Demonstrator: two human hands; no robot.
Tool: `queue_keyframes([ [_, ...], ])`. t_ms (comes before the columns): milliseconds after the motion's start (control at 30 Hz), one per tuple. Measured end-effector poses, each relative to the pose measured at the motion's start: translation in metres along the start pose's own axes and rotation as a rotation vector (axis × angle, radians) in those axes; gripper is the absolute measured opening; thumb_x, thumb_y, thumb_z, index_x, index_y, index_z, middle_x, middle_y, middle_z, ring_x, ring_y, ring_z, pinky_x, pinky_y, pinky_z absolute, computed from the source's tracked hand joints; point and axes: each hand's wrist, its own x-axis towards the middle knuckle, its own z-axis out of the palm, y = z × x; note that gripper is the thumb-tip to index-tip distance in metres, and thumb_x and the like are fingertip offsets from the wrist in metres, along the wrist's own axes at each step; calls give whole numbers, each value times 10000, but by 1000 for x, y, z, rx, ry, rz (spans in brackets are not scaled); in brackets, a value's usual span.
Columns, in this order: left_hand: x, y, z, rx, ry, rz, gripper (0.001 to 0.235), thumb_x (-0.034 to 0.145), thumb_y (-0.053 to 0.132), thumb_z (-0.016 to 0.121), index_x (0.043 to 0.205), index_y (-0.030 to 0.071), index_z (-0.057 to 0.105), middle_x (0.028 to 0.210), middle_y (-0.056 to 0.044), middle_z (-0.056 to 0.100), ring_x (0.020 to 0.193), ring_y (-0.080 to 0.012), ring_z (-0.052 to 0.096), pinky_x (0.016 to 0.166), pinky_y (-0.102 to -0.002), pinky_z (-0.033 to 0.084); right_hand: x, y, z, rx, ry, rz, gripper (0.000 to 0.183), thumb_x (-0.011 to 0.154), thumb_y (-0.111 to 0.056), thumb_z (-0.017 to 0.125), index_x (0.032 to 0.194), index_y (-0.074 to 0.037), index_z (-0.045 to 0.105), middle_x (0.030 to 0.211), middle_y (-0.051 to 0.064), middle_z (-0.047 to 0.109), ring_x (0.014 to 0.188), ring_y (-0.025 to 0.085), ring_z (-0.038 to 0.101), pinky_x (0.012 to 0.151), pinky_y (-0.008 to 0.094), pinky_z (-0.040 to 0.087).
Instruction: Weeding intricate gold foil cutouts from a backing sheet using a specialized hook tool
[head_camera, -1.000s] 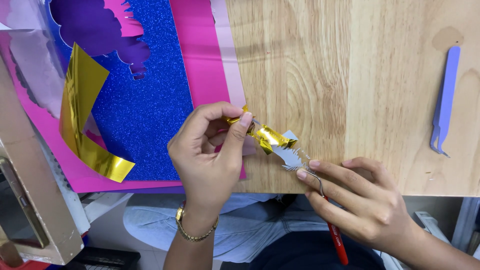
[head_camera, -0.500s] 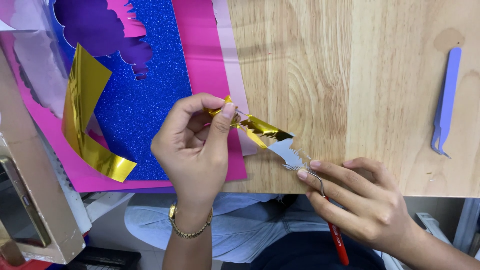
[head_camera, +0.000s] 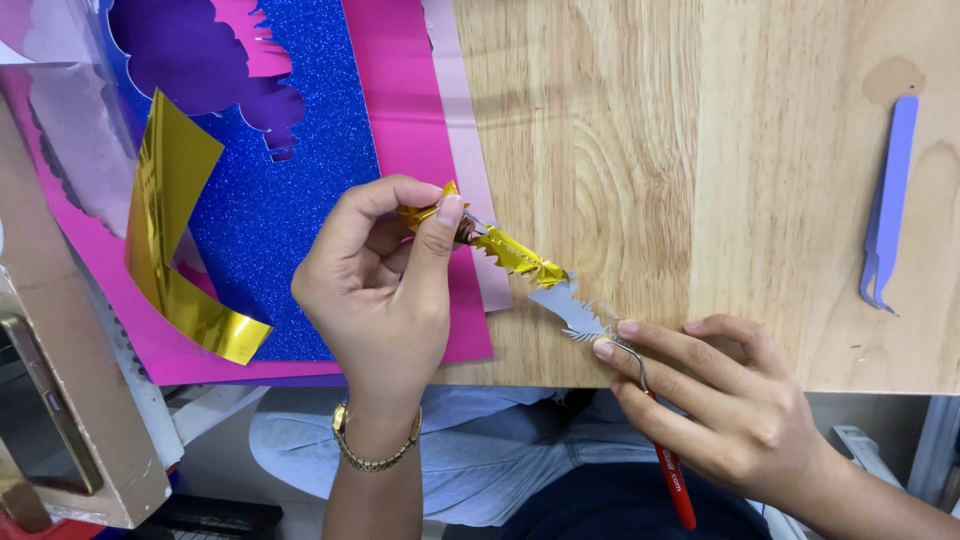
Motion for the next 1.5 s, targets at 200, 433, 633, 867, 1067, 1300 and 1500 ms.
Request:
queue_keyframes([
  [200, 2, 2, 0, 16, 6, 7, 114, 960, -53, 724, 1014, -8, 635, 921, -82, 662, 839, -174, 744, 753, -230, 647, 3, -1, -1, -2, 21, 8, 122, 973, -44, 659, 877, -118, 643, 1181, 54, 765, 1107, 257, 728, 895, 385, 454],
  [433, 3, 3, -4, 36, 13, 2, 92, 962, -49, 726, 1006, -20, 650, 885, -81, 660, 803, -140, 689, 747, -219, 622, 4, -2, 0, 11, 21, 24, 134, 976, -55, 644, 859, -120, 645, 1178, 53, 766, 1104, 252, 726, 870, 384, 457],
  [633, 5, 9, -11, 67, 7, 20, 108, 970, -80, 723, 1028, -32, 647, 913, -95, 660, 827, -152, 688, 770, -224, 613, 5, -2, -1, 13, 32, 38, 153, 968, -56, 669, 835, -126, 637, 1170, 42, 770, 1096, 234, 732, 864, 376, 457],
  [867, 4, 4, -13, 58, 33, 14, 106, 971, -57, 732, 1035, -31, 652, 930, -91, 669, 842, -138, 682, 760, -216, 610, 5, -3, 0, 0, 28, 47, 158, 970, -56, 660, 829, -125, 642, 1177, 30, 768, 1101, 230, 729, 878, 376, 455],
  [1067, 0, 8, -15, 44, 55, 19, 103, 973, -70, 721, 1038, -38, 649, 958, -110, 669, 845, -163, 695, 787, -232, 614, 5, -3, 1, -1, 35, 47, 153, 967, -57, 671, 832, -127, 652, 1171, 25, 770, 1094, 225, 731, 877, 372, 453],
  [1300, -26, 37, -40, 337, -100, 133, 56, 937, -72, 676, 983, -41, 667, 937, -162, 657, 792, -193, 644, 631, -227, 573, 9, -5, -2, 34, 33, 68, 155, 975, -56, 640, 833, -115, 618, 1170, 44, 770, 1102, 231, 732, 861, 367, 453],
  [1500, -59, 26, -40, 385, -523, 151, 234, 901, -1, 496, 1007, 57, 697, 924, -82, 600, 717, -221, 635, 690, -339, 505, -2, -17, 2, -4, -52, 146, 43, 992, -147, 638, 971, -113, 654, 1291, 60, 715, 1186, 317, 669, 903, 432, 427],
])
